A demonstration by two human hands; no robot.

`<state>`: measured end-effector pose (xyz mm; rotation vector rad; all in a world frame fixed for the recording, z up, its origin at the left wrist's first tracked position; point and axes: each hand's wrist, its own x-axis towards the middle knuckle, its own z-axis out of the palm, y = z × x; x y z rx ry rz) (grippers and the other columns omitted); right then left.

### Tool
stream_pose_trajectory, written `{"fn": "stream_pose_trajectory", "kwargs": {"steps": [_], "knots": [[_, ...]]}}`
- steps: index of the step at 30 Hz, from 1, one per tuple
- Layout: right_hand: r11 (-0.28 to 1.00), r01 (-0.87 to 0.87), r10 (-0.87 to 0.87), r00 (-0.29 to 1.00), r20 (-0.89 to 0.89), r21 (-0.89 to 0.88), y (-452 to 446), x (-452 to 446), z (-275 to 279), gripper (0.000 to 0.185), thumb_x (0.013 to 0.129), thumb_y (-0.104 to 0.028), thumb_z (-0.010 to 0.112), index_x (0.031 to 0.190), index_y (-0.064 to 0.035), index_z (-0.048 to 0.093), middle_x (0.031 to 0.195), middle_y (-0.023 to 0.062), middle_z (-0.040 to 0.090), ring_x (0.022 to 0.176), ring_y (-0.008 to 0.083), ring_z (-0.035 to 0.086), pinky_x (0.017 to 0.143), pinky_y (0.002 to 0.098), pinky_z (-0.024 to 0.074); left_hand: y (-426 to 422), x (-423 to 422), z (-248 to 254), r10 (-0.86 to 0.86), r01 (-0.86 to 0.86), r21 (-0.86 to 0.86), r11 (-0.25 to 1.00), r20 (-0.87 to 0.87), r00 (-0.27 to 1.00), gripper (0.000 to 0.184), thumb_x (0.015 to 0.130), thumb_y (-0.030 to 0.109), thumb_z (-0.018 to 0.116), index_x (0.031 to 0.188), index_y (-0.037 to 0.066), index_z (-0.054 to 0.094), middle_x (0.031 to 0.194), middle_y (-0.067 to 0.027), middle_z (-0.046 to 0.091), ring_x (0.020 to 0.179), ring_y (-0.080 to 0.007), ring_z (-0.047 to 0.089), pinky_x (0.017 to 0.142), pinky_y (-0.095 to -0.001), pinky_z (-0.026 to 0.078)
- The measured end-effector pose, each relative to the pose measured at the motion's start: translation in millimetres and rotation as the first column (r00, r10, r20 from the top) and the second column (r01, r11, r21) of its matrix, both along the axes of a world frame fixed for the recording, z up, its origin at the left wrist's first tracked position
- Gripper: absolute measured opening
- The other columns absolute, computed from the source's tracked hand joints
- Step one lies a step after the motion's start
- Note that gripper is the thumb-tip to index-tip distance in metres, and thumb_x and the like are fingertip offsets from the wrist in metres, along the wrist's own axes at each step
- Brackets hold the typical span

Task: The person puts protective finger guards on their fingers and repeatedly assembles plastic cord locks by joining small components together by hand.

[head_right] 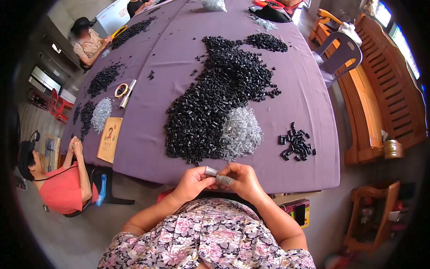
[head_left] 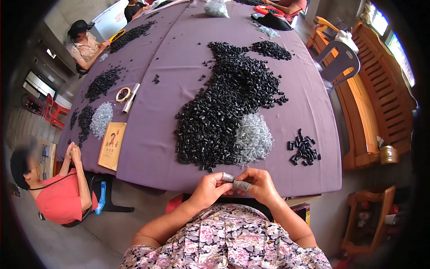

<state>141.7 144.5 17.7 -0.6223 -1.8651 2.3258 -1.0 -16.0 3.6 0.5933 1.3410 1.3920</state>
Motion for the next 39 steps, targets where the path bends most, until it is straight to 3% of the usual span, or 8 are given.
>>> {"fn": "stream_pose_trajectory", "kwargs": {"steps": [6,10,15,18,22,26,29,39], "knots": [[0.998,0.041,-0.042,0.998,0.043,0.043,-3,1,10,0.016,0.093,0.000,0.071,0.108,0.0056,0.068,0.090,0.0065,0.072,0.082,0.0131,0.070,0.077,0.0273,0.0585,6,4,6,0.038,-0.038,0.010,0.999,0.016,0.999,0.013,0.101,0.008,0.061,0.111,0.000,0.066,0.099,-0.0060,0.073,0.086,-0.0101,0.069,0.078,-0.0249,0.055],[0.925,0.031,-0.030,1.000,-0.008,0.379,-4,2,12,0.028,0.088,-0.002,0.076,0.115,0.0021,0.069,0.100,0.0064,0.069,0.093,0.0152,0.069,0.078,0.0298,0.0571,8,5,4,0.098,-0.100,0.019,0.995,0.089,0.991,0.014,0.099,0.009,0.062,0.110,0.002,0.067,0.096,-0.0043,0.073,0.084,-0.0088,0.067,0.075,-0.0246,0.055],[0.774,-0.031,0.039,0.999,0.001,0.633,-8,-5,45,0.055,0.078,-0.003,0.080,0.130,-0.0040,0.063,0.116,0.0124,0.065,0.105,0.0300,0.069,0.082,0.0383,0.0577,12,12,16,0.239,-0.243,-0.014,0.970,0.241,0.941,0.015,0.098,0.010,0.061,0.109,0.001,0.068,0.097,-0.0038,0.072,0.087,-0.0110,0.068,0.080,-0.0266,0.056],[0.553,0.025,0.103,0.990,-0.098,0.833,-15,-13,24,0.065,0.075,-0.002,0.078,0.137,-0.0061,0.058,0.120,0.0158,0.064,0.104,0.0353,0.068,0.083,0.0421,0.0579,13,17,19,0.255,-0.268,-0.014,0.963,0.359,0.898,0.017,0.099,0.010,0.060,0.110,0.002,0.068,0.101,-0.0046,0.071,0.091,-0.0134,0.068,0.084,-0.0296,0.057],[0.462,0.112,0.117,0.976,-0.185,0.880,-23,-19,2,0.066,0.071,-0.001,0.076,0.134,-0.0012,0.057,0.120,0.0175,0.066,0.105,0.0354,0.068,0.084,0.0431,0.0577,6,20,1,0.253,-0.259,-0.038,0.965,0.381,0.889,0.020,0.100,0.014,0.056,0.113,0.002,0.067,0.105,-0.0064,0.070,0.095,-0.0158,0.068,0.086,-0.0328,0.056],[0.500,0.017,0.131,0.987,-0.095,0.866,-25,-16,-4,0.067,0.067,0.002,0.073,0.132,0.0010,0.058,0.112,0.0177,0.069,0.101,0.0356,0.069,0.084,0.0422,0.0578,4,17,4,0.223,-0.200,-0.100,0.975,0.361,0.905,0.021,0.102,0.016,0.055,0.111,0.002,0.067,0.102,-0.0066,0.070,0.093,-0.0153,0.068,0.085,-0.0328,0.056],[0.439,0.044,0.158,0.979,-0.125,0.897,-23,-15,-3,0.069,0.065,0.004,0.072,0.132,0.0015,0.058,0.111,0.0181,0.070,0.099,0.0353,0.070,0.084,0.0423,0.0578,6,17,6,0.208,-0.172,-0.129,0.977,0.359,0.910,0.022,0.104,0.018,0.053,0.109,0.003,0.068,0.101,-0.0067,0.070,0.092,-0.0150,0.068,0.084,-0.0329,0.056],[0.520,0.022,0.121,0.988,-0.099,0.854,-22,-11,1,0.072,0.063,0.006,0.073,0.134,0.0007,0.058,0.115,0.0201,0.070,0.102,0.0361,0.070,0.084,0.0416,0.0582,8,18,1,0.192,-0.147,-0.145,0.979,0.377,0.906,0.022,0.104,0.019,0.054,0.110,0.003,0.068,0.101,-0.0064,0.070,0.094,-0.0152,0.068,0.085,-0.0330,0.057]]}}
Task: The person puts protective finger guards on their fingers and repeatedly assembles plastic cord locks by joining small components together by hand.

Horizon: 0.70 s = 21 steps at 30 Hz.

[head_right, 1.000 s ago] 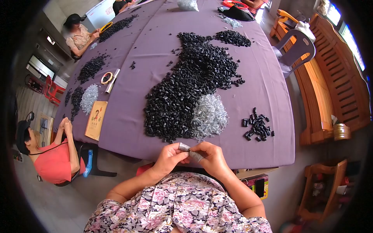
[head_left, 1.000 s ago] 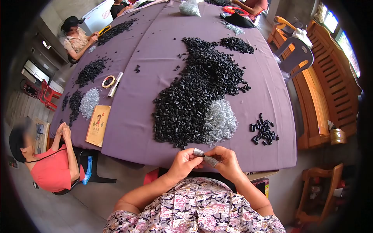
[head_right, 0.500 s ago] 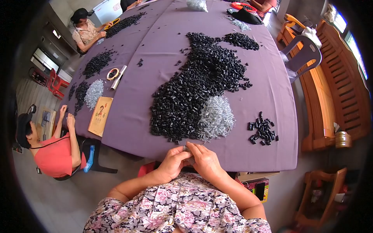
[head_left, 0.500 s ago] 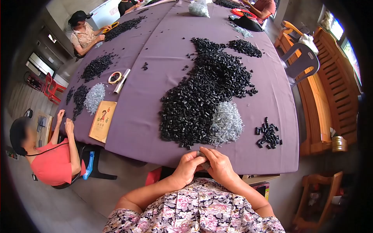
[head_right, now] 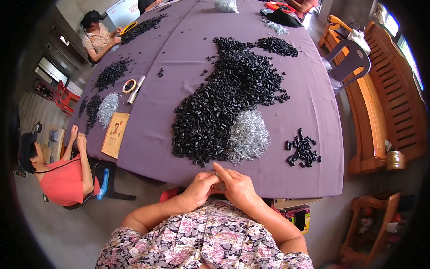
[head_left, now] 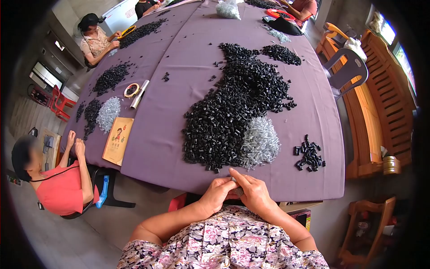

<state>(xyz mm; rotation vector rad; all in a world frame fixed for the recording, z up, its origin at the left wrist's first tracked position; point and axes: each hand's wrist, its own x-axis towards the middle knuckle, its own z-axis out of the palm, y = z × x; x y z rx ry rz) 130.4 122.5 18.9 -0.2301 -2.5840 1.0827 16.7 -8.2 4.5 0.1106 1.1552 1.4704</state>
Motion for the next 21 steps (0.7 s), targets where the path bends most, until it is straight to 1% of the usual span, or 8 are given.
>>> {"fn": "stream_pose_trajectory", "kwargs": {"steps": [2,5,8,12,15,18,21], "knots": [[0.994,0.045,-0.050,0.997,-0.058,-0.096,-2,1,-3,0.069,0.065,0.005,0.073,0.132,0.0008,0.059,0.114,0.0200,0.070,0.102,0.0368,0.070,0.085,0.0420,0.0581,-1,2,3,0.014,-0.014,0.008,1.000,0.005,1.000,0.022,0.103,0.019,0.054,0.111,0.004,0.069,0.103,-0.0061,0.070,0.095,-0.0149,0.068,0.086,-0.0332,0.057],[0.996,0.088,-0.090,0.993,-0.083,-0.028,2,4,-2,0.059,0.069,0.004,0.072,0.127,0.0006,0.061,0.112,0.0197,0.070,0.100,0.0381,0.070,0.084,0.0430,0.0579,-1,2,6,0.006,-0.006,0.009,1.000,0.001,1.000,0.023,0.103,0.019,0.054,0.112,0.004,0.069,0.105,-0.0058,0.070,0.097,-0.0144,0.068,0.088,-0.0336,0.057],[0.996,0.044,-0.047,0.998,-0.041,-0.071,3,6,0,0.048,0.074,0.003,0.072,0.121,0.0018,0.064,0.110,0.0205,0.070,0.100,0.0407,0.070,0.083,0.0432,0.0570,-1,0,2,-0.038,0.038,-0.020,0.999,0.002,0.999,0.024,0.104,0.020,0.055,0.112,0.003,0.069,0.106,-0.0058,0.071,0.098,-0.0140,0.068,0.089,-0.0331,0.057],[0.994,0.010,-0.014,0.999,-0.034,-0.110,7,7,3,0.044,0.075,0.002,0.072,0.118,0.0024,0.065,0.101,0.0199,0.069,0.092,0.0406,0.069,0.079,0.0435,0.0561,0,-7,-6,-0.152,0.152,-0.024,0.988,-0.007,0.988,0.026,0.105,0.021,0.056,0.114,0.002,0.070,0.108,-0.0060,0.071,0.099,-0.0135,0.068,0.090,-0.0314,0.056],[0.989,0.005,-0.009,1.000,-0.022,-0.150,10,9,4,0.044,0.075,0.002,0.073,0.118,0.0025,0.065,0.096,0.0192,0.068,0.087,0.0401,0.069,0.075,0.0436,0.0555,0,-6,-13,-0.196,0.201,0.038,0.979,-0.117,0.974,0.028,0.106,0.021,0.055,0.115,-0.001,0.069,0.108,-0.0069,0.071,0.098,-0.0137,0.069,0.091,-0.0310,0.056],[0.984,-0.010,0.009,1.000,-0.009,-0.179,14,10,2,0.044,0.074,0.000,0.074,0.118,0.0026,0.065,0.094,0.0189,0.068,0.085,0.0399,0.068,0.074,0.0436,0.0553,0,-10,-12,-0.241,0.247,0.046,0.968,-0.101,0.965,0.030,0.107,0.021,0.053,0.117,-0.003,0.068,0.108,-0.0082,0.071,0.099,-0.0145,0.069,0.092,-0.0315,0.056],[0.981,-0.044,0.038,0.999,-0.032,-0.187,16,11,-4,0.045,0.074,0.000,0.075,0.118,0.0026,0.065,0.094,0.0190,0.068,0.085,0.0402,0.068,0.073,0.0439,0.0552,-2,-16,-15,-0.288,0.288,0.060,0.956,-0.017,0.958,0.030,0.107,0.020,0.053,0.118,-0.005,0.067,0.108,-0.0092,0.071,0.099,-0.0159,0.069,0.092,-0.0319,0.056]]}}
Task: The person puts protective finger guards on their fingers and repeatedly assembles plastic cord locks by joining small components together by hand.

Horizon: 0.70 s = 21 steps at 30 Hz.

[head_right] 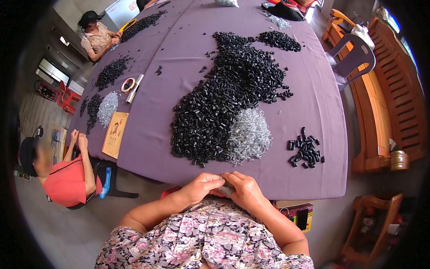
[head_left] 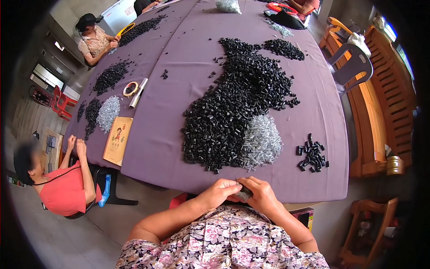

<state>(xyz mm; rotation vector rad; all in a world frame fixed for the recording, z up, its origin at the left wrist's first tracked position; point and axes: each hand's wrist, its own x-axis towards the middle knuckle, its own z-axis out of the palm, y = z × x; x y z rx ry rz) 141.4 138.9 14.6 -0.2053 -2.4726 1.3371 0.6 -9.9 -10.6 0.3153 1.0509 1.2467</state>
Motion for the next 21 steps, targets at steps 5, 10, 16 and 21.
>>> {"fn": "stream_pose_trajectory", "kwargs": {"steps": [5,10,16,21], "knots": [[1.000,-0.012,0.012,1.000,-0.011,-0.008,1,-1,-6,0.047,0.073,0.001,0.073,0.119,0.0029,0.065,0.094,0.0189,0.068,0.084,0.0407,0.068,0.072,0.0443,0.0551,1,4,3,-0.006,0.009,0.018,1.000,-0.166,0.986,0.031,0.109,0.023,0.050,0.112,-0.003,0.067,0.103,-0.0069,0.071,0.092,-0.0129,0.068,0.085,-0.0296,0.056],[0.999,-0.014,0.017,0.998,-0.054,0.052,2,0,-11,0.051,0.071,-0.003,0.077,0.120,0.0040,0.064,0.091,0.0177,0.065,0.081,0.0389,0.067,0.071,0.0441,0.0555,4,11,12,0.017,-0.014,0.012,1.000,-0.292,0.956,0.032,0.110,0.022,0.048,0.109,-0.004,0.066,0.100,-0.0049,0.069,0.089,-0.0119,0.068,0.079,-0.0273,0.057],[1.000,0.012,-0.012,0.999,-0.053,-0.001,1,-2,-12,0.048,0.073,0.001,0.073,0.120,0.0049,0.064,0.093,0.0188,0.066,0.082,0.0395,0.068,0.071,0.0430,0.0554,6,8,9,-0.004,0.002,-0.008,1.000,-0.278,0.961,0.031,0.110,0.022,0.049,0.110,-0.004,0.066,0.100,-0.0042,0.069,0.087,-0.0118,0.068,0.079,-0.0270,0.057],[0.998,0.026,-0.027,1.000,-0.004,-0.055,2,-4,-6,0.049,0.072,0.001,0.074,0.120,0.0036,0.065,0.093,0.0182,0.068,0.083,0.0384,0.069,0.071,0.0434,0.0563,8,4,6,-0.027,0.032,0.020,0.999,-0.216,0.976,0.030,0.108,0.024,0.053,0.110,-0.002,0.067,0.100,-0.0048,0.071,0.085,-0.0124,0.069,0.078,-0.0266,0.057]]}}
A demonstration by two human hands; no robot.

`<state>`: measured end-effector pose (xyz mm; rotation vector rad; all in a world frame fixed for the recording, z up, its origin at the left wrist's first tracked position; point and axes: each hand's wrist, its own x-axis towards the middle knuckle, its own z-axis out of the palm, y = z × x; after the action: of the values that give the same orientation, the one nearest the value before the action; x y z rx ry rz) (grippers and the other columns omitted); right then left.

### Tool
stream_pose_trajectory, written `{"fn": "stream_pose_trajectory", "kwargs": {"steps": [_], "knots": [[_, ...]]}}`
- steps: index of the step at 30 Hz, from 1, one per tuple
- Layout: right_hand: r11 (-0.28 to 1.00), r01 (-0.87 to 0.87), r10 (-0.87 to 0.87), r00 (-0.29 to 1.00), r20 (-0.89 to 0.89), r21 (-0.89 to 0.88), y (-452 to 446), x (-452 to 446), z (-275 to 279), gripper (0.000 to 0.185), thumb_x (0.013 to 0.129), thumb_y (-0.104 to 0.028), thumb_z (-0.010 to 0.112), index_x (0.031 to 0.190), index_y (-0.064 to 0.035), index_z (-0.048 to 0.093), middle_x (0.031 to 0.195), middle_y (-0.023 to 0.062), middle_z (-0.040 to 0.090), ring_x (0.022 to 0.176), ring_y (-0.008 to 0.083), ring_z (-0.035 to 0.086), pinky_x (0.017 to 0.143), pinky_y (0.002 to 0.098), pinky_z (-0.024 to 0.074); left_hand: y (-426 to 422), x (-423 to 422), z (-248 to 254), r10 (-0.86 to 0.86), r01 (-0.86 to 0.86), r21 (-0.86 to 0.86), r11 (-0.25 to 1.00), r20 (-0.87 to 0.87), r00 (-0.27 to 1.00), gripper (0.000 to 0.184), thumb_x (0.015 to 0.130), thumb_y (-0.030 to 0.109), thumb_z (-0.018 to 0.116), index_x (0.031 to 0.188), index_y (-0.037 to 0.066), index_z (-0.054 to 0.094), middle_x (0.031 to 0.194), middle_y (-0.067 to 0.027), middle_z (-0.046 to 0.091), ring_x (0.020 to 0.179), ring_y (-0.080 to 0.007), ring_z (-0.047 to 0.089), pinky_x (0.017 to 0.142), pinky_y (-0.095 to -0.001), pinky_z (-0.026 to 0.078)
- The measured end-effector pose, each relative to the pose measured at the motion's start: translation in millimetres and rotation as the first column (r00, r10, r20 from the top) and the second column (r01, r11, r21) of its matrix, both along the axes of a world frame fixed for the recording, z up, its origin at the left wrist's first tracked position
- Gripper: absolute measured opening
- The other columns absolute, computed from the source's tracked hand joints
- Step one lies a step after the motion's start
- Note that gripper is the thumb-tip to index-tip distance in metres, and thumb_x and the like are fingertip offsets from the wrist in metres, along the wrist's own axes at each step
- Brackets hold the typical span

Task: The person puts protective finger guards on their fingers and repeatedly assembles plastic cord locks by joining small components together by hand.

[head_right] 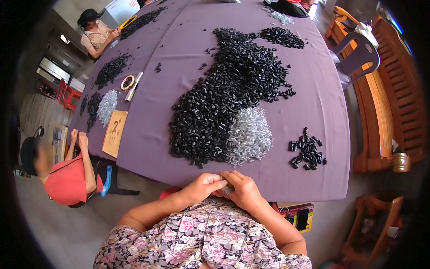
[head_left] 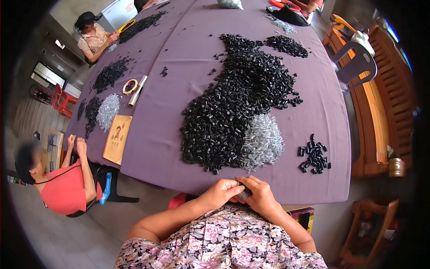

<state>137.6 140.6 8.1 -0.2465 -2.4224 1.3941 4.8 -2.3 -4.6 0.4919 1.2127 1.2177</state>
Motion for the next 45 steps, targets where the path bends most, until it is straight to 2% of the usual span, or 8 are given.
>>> {"fn": "stream_pose_trajectory", "kwargs": {"steps": [3,12,15,21,39,40,43,45], "knots": [[1.000,-0.008,0.008,1.000,-0.012,0.026,-1,1,-2,0.050,0.071,0.004,0.072,0.121,0.0033,0.066,0.093,0.0180,0.068,0.083,0.0380,0.069,0.071,0.0433,0.0564,1,-6,3,-0.073,0.071,-0.112,0.991,-0.007,0.997,0.031,0.107,0.023,0.055,0.115,-0.004,0.068,0.104,-0.0094,0.072,0.093,-0.0164,0.071,0.086,-0.0306,0.057],[0.997,-0.013,0.015,0.999,-0.034,0.075,-2,6,-11,0.053,0.069,0.006,0.069,0.122,0.0048,0.066,0.094,0.0190,0.069,0.083,0.0376,0.070,0.072,0.0431,0.0568,5,-11,0,-0.117,0.125,-0.155,0.980,0.057,0.991,0.033,0.106,0.024,0.057,0.115,-0.005,0.069,0.104,-0.0115,0.073,0.087,-0.0202,0.074,0.079,-0.0297,0.061],[0.999,-0.001,0.003,1.000,-0.031,0.051,-2,4,-9,0.052,0.071,0.007,0.068,0.122,0.0042,0.066,0.095,0.0191,0.069,0.084,0.0381,0.070,0.073,0.0424,0.0568,6,-11,0,-0.105,0.113,-0.124,0.986,0.071,0.992,0.031,0.106,0.027,0.057,0.112,0.000,0.069,0.102,-0.0068,0.073,0.084,-0.0156,0.073,0.077,-0.0259,0.057],[0.998,0.036,-0.036,0.999,0.004,-0.043,-1,-1,-5,0.050,0.072,0.008,0.066,0.121,0.0007,0.067,0.096,0.0193,0.069,0.087,0.0386,0.069,0.076,0.0413,0.0563,4,-11,-5,-0.043,0.049,-0.050,0.998,0.120,0.992,0.034,0.106,0.027,0.057,0.117,-0.003,0.067,0.106,-0.0125,0.073,0.093,-0.0213,0.074,0.084,-0.0324,0.060],[0.993,0.119,-0.119,0.993,0.028,-0.020,-10,3,-1,0.038,0.076,0.007,0.066,0.113,-0.0002,0.069,0.095,0.0188,0.070,0.087,0.0376,0.070,0.077,0.0397,0.0554,2,-1,-3,-0.062,0.064,0.010,0.998,-0.108,0.992,0.041,0.107,0.042,0.054,0.113,0.003,0.066,0.101,-0.0056,0.072,0.090,-0.0135,0.071,0.080,-0.0272,0.057],[0.991,0.129,-0.130,0.991,-0.028,-0.019,-10,4,0,0.036,0.077,0.005,0.070,0.113,-0.0016,0.070,0.093,0.0138,0.070,0.079,0.0268,0.067,0.070,0.0340,0.0526,0,0,-2,-0.061,0.065,0.023,0.998,-0.124,0.990,0.040,0.107,0.041,0.054,0.113,0.003,0.066,0.101,-0.0053,0.072,0.091,-0.0129,0.070,0.081,-0.0273,0.056],[0.979,0.201,-0.202,0.978,0.046,0.021,-4,20,11,0.037,0.077,0.006,0.073,0.113,-0.0030,0.071,0.092,0.0105,0.071,0.074,0.0195,0.063,0.066,0.0307,0.0509,-6,1,-1,-0.023,0.032,0.073,0.997,-0.128,0.992,0.039,0.107,0.039,0.055,0.116,0.003,0.067,0.101,-0.0058,0.072,0.090,-0.0132,0.070,0.082,-0.0280,0.056],[0.954,0.288,-0.288,0.957,-0.016,0.084,8,35,10,0.039,0.077,0.007,0.077,0.114,-0.0040,0.072,0.086,0.0078,0.067,0.068,0.0156,0.059,0.061,0.0288,0.0494,-14,1,0,0.087,-0.080,0.083,0.993,-0.086,0.992,0.029,0.106,0.026,0.058,0.116,0.001,0.068,0.102,-0.0088,0.073,0.087,-0.0132,0.069,0.080,-0.0271,0.056]]}}
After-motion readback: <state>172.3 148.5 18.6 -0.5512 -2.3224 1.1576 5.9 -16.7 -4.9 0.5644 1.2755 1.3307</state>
